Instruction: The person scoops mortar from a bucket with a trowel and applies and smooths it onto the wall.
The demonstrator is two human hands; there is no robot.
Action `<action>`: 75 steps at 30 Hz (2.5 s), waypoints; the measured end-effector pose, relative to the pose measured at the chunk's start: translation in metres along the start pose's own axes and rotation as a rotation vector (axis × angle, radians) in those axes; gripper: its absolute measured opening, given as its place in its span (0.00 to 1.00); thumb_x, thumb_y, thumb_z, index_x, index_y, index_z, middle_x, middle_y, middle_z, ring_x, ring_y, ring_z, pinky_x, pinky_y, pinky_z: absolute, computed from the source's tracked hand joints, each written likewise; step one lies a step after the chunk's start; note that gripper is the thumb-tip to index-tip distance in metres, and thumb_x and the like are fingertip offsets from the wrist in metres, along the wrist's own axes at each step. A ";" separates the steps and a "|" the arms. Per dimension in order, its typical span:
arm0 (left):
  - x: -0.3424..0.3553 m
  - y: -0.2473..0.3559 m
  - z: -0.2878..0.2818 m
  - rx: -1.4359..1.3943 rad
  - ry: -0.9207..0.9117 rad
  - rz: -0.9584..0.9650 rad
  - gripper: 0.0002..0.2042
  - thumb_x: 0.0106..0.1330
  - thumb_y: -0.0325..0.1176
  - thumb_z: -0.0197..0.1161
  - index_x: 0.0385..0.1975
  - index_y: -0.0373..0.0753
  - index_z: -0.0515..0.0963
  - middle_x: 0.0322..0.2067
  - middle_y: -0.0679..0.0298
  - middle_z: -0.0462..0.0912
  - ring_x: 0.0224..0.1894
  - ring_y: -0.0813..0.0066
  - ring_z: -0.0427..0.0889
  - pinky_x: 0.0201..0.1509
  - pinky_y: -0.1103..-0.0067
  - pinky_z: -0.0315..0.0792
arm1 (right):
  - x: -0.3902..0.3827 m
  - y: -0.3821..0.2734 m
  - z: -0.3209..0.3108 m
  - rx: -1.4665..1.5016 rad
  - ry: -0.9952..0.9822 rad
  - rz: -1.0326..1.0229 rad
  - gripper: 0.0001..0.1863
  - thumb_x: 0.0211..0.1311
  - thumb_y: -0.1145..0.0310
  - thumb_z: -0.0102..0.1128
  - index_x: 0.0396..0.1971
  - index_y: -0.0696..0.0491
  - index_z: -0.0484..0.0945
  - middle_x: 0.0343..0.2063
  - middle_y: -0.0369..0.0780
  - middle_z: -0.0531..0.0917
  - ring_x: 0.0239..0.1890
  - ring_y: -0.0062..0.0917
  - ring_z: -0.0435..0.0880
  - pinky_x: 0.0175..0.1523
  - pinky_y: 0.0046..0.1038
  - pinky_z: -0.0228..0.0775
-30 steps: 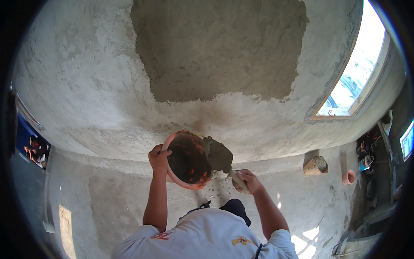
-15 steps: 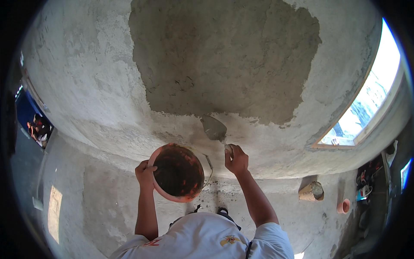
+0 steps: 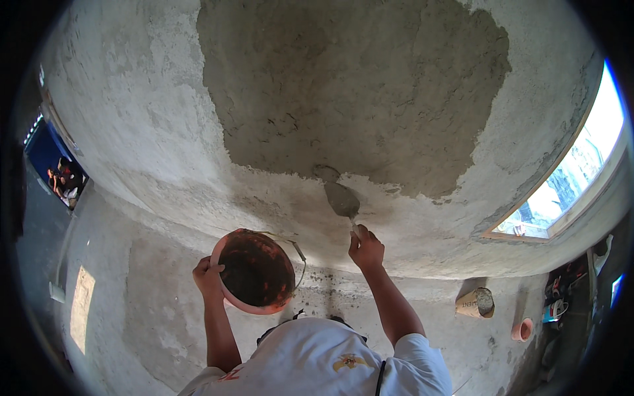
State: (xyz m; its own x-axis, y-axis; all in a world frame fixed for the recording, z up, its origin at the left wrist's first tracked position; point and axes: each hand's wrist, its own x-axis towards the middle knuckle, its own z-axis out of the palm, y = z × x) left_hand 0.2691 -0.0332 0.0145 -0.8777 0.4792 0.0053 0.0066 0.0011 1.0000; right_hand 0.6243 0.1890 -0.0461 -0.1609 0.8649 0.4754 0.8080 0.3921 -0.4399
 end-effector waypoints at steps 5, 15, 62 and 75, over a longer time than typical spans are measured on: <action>0.010 -0.001 -0.004 -0.003 -0.040 0.035 0.08 0.41 0.16 0.62 0.12 0.28 0.68 0.36 0.53 0.84 0.34 0.67 0.80 0.43 0.73 0.72 | 0.036 -0.039 -0.028 0.080 0.152 -0.159 0.17 0.64 0.57 0.62 0.50 0.47 0.78 0.30 0.46 0.85 0.28 0.45 0.86 0.33 0.47 0.79; 0.014 0.009 -0.016 -0.080 -0.116 -0.036 0.04 0.42 0.15 0.62 0.19 0.26 0.74 0.36 0.55 0.84 0.34 0.68 0.82 0.40 0.75 0.75 | 0.035 -0.018 -0.045 -0.190 -0.190 -0.041 0.10 0.64 0.61 0.61 0.43 0.45 0.77 0.26 0.46 0.84 0.29 0.46 0.85 0.33 0.48 0.77; 0.005 0.007 -0.054 0.104 -0.217 -0.108 0.09 0.35 0.16 0.64 0.14 0.28 0.70 0.32 0.56 0.82 0.32 0.69 0.79 0.39 0.75 0.72 | -0.060 -0.055 0.112 0.294 0.102 0.495 0.13 0.72 0.63 0.53 0.41 0.59 0.67 0.21 0.58 0.80 0.27 0.60 0.81 0.28 0.54 0.70; 0.011 -0.018 -0.080 0.227 -0.247 0.004 0.10 0.33 0.18 0.64 0.13 0.29 0.67 0.30 0.57 0.82 0.30 0.70 0.77 0.37 0.75 0.70 | 0.060 0.005 -0.057 -0.158 -0.128 0.012 0.18 0.71 0.56 0.55 0.44 0.57 0.69 0.18 0.53 0.81 0.24 0.53 0.83 0.30 0.49 0.77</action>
State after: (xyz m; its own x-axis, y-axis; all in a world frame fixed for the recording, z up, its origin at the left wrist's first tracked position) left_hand 0.2207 -0.0978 -0.0030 -0.7350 0.6777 -0.0196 0.1405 0.1806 0.9735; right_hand 0.6505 0.2251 0.0236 -0.2130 0.9059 0.3660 0.8878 0.3358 -0.3148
